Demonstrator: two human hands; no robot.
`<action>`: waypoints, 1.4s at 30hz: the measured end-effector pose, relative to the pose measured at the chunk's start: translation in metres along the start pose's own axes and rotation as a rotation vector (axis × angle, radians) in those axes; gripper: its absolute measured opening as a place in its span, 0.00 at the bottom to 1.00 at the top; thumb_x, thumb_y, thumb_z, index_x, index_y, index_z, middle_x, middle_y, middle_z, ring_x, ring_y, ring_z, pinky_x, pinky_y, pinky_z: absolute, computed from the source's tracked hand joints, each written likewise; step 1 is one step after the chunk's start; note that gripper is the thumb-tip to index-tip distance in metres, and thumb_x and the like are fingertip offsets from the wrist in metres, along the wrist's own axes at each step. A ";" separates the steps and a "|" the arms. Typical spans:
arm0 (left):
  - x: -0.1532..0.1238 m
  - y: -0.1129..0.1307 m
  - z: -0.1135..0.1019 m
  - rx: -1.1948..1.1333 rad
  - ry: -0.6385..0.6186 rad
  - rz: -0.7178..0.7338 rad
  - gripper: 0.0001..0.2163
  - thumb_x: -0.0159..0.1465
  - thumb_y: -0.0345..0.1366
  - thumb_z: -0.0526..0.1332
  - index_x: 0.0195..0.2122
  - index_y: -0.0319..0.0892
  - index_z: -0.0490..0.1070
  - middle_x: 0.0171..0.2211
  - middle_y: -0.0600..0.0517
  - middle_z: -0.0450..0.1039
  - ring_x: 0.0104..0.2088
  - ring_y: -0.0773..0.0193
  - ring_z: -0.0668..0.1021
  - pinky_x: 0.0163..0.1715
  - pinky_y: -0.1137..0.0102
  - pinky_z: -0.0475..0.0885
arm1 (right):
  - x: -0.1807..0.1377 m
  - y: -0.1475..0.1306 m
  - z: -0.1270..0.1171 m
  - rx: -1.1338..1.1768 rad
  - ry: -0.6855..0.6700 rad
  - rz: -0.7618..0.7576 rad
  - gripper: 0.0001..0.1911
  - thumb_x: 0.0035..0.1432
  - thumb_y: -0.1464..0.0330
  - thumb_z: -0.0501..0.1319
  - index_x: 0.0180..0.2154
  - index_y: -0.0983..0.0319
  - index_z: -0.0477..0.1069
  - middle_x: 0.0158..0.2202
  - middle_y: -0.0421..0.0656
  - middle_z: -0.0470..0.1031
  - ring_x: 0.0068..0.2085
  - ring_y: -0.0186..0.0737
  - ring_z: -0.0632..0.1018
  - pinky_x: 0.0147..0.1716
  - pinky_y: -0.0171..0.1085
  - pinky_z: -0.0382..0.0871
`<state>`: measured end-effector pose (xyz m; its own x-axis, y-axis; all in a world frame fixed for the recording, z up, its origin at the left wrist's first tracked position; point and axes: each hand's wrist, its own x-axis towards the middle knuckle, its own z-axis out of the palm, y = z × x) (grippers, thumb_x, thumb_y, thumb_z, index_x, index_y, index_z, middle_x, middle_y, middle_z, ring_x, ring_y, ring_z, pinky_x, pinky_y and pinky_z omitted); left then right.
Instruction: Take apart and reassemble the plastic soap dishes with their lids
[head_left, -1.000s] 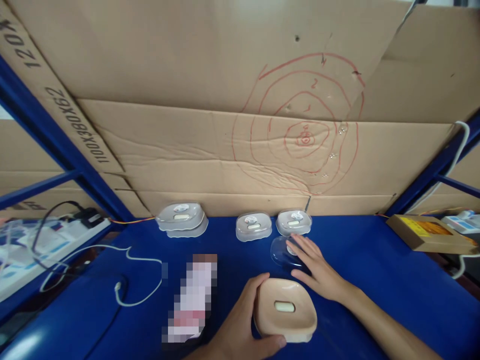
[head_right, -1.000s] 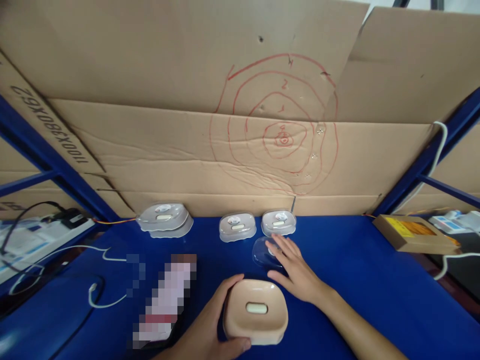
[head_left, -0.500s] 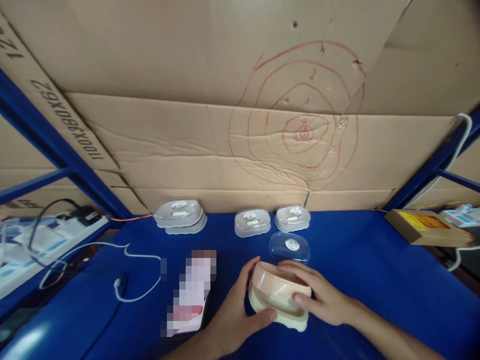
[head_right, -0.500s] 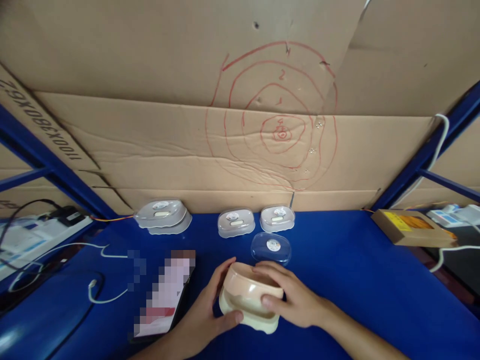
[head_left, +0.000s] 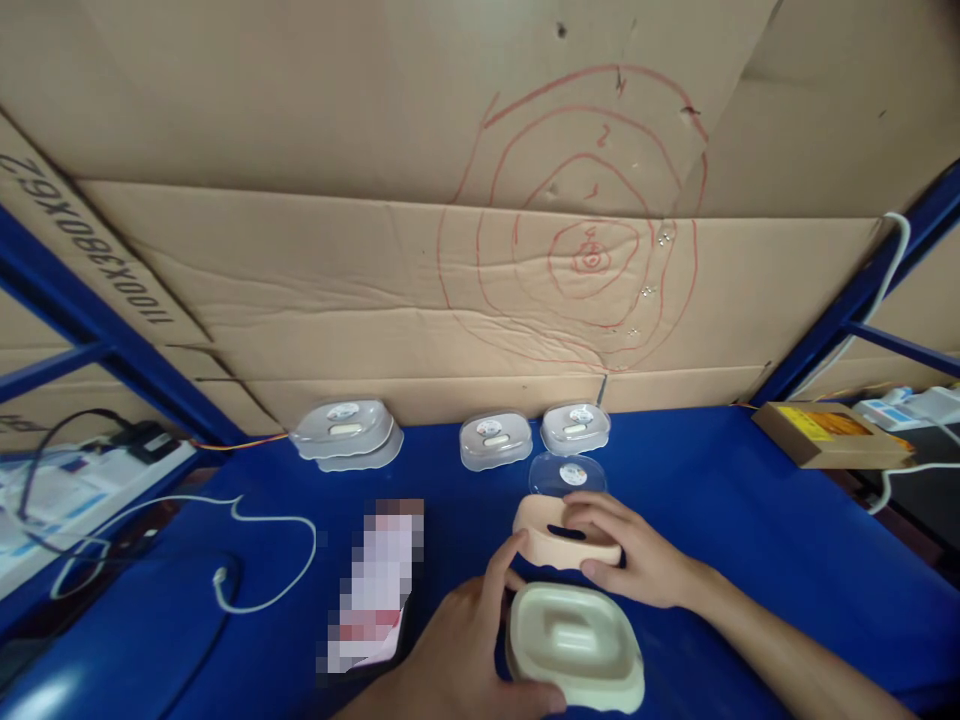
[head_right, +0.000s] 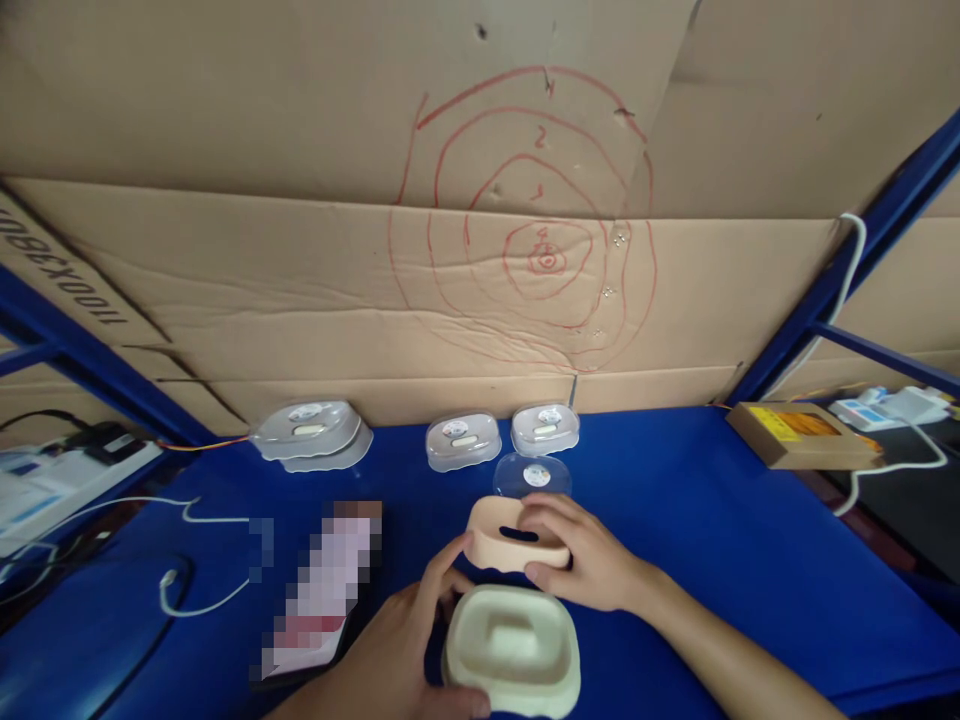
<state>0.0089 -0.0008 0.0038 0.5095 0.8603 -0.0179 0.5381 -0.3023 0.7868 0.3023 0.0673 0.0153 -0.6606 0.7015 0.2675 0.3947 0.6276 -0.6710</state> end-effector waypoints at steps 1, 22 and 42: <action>-0.001 0.001 -0.001 -0.003 -0.010 0.012 0.61 0.49 0.58 0.78 0.76 0.53 0.40 0.54 0.45 0.77 0.51 0.45 0.81 0.55 0.54 0.74 | 0.000 0.001 0.003 -0.036 -0.013 -0.008 0.23 0.68 0.59 0.64 0.61 0.57 0.68 0.64 0.53 0.70 0.70 0.52 0.66 0.67 0.52 0.64; 0.001 0.018 -0.010 0.142 -0.009 0.294 0.37 0.57 0.61 0.72 0.62 0.50 0.66 0.59 0.45 0.76 0.54 0.46 0.78 0.57 0.55 0.70 | 0.004 -0.003 0.016 -0.199 -0.038 -0.105 0.22 0.70 0.61 0.62 0.63 0.54 0.68 0.66 0.50 0.71 0.69 0.51 0.67 0.66 0.52 0.62; 0.010 0.019 -0.013 0.249 -0.228 0.275 0.35 0.61 0.61 0.69 0.65 0.51 0.69 0.58 0.42 0.75 0.63 0.39 0.71 0.69 0.39 0.45 | 0.003 -0.002 0.013 -0.266 -0.121 -0.119 0.20 0.71 0.63 0.62 0.62 0.53 0.71 0.68 0.49 0.67 0.72 0.53 0.63 0.68 0.55 0.60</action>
<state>0.0155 0.0075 0.0268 0.7766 0.6299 0.0138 0.4931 -0.6212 0.6091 0.2910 0.0636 0.0089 -0.7768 0.5829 0.2383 0.4530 0.7801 -0.4316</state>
